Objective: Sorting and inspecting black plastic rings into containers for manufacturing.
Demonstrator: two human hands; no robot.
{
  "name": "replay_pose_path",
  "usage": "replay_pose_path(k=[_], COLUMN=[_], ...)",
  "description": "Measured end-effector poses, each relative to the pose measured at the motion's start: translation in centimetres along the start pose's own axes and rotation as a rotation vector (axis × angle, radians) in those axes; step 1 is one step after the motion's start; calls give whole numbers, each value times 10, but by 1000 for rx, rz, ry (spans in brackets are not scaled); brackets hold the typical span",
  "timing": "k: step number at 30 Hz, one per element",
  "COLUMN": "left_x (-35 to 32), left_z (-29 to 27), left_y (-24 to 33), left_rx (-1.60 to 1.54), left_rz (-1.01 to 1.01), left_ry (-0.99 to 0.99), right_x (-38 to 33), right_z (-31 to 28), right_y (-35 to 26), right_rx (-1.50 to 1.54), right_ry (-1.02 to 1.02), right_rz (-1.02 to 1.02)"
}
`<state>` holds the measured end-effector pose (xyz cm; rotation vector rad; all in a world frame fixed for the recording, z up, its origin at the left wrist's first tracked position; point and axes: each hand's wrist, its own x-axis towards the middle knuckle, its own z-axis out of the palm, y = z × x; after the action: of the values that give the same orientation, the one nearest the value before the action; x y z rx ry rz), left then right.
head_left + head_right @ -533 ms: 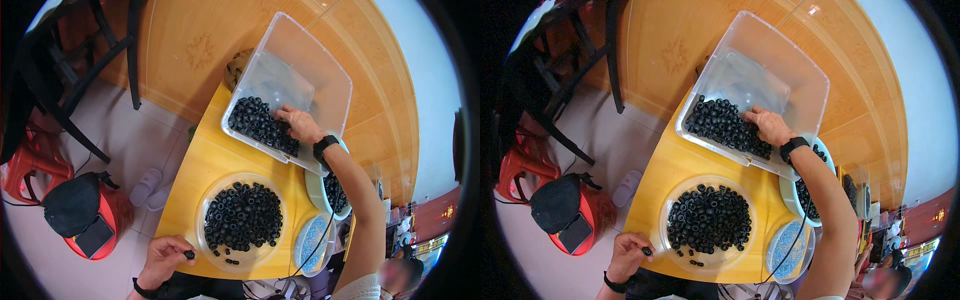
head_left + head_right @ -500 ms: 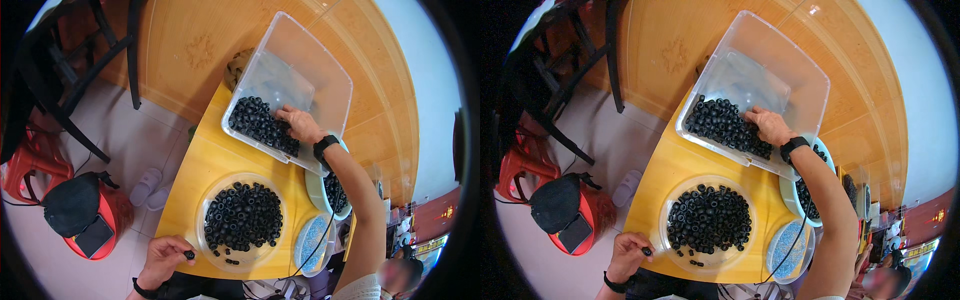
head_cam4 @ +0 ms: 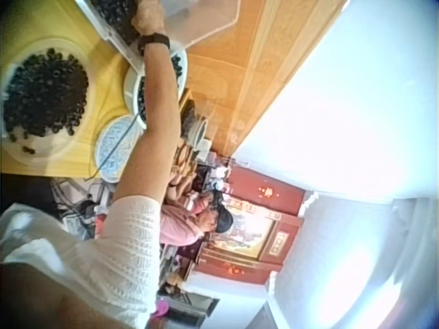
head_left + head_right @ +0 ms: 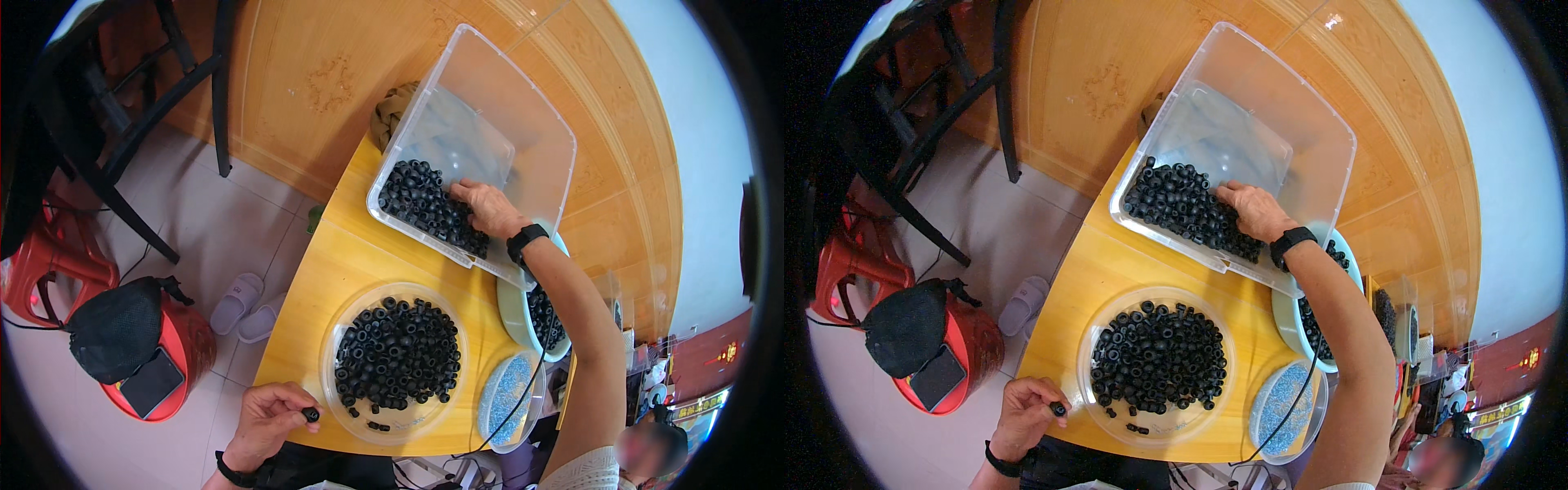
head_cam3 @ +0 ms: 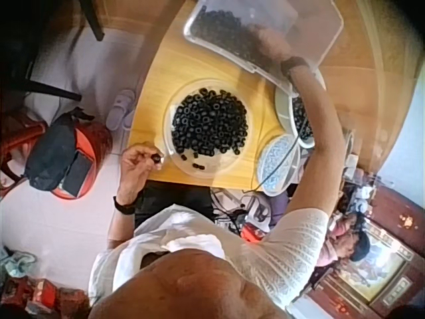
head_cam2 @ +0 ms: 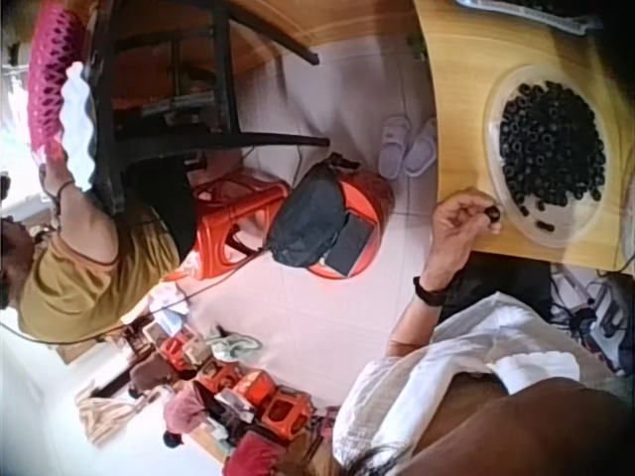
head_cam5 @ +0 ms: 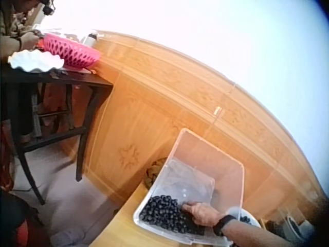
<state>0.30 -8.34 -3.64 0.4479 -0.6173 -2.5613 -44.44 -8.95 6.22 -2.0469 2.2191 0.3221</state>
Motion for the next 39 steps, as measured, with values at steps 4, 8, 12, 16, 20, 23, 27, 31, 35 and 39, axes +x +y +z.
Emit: replay_pose_path(k=[4,8,12,16,20,23,27,31,35,39], left_x=[0,1,0,0,0,1,-1,0,-1,2], left_z=[0,0,1,-1,1,4,4,3,5,1], left_y=[-1,-1,0,-2,0,2,1,-1,-2,-6], left_rx=[-20,-28,-29,-6,-7,-3,37,84,79,90], left_rz=[4,11,8,17,13,16,11,24,32,58], left_ry=[-4,-16,-15,-26,-20,-15,6,0,17,6], right_x=[1,1,3,4,6,5,2,-12,-30,-62], right_z=[4,11,15,20,20,19,9,-9,-36,-77], right_y=[4,6,9,14,13,17,14,12,-3,-39], right_rx=[67,145,206,257,300,342,323,338,345,377], right_ry=[33,77,74,98,142,215,249,300,350,384], right_rz=[-1,21,62,113,161,160,186,234,237,295])
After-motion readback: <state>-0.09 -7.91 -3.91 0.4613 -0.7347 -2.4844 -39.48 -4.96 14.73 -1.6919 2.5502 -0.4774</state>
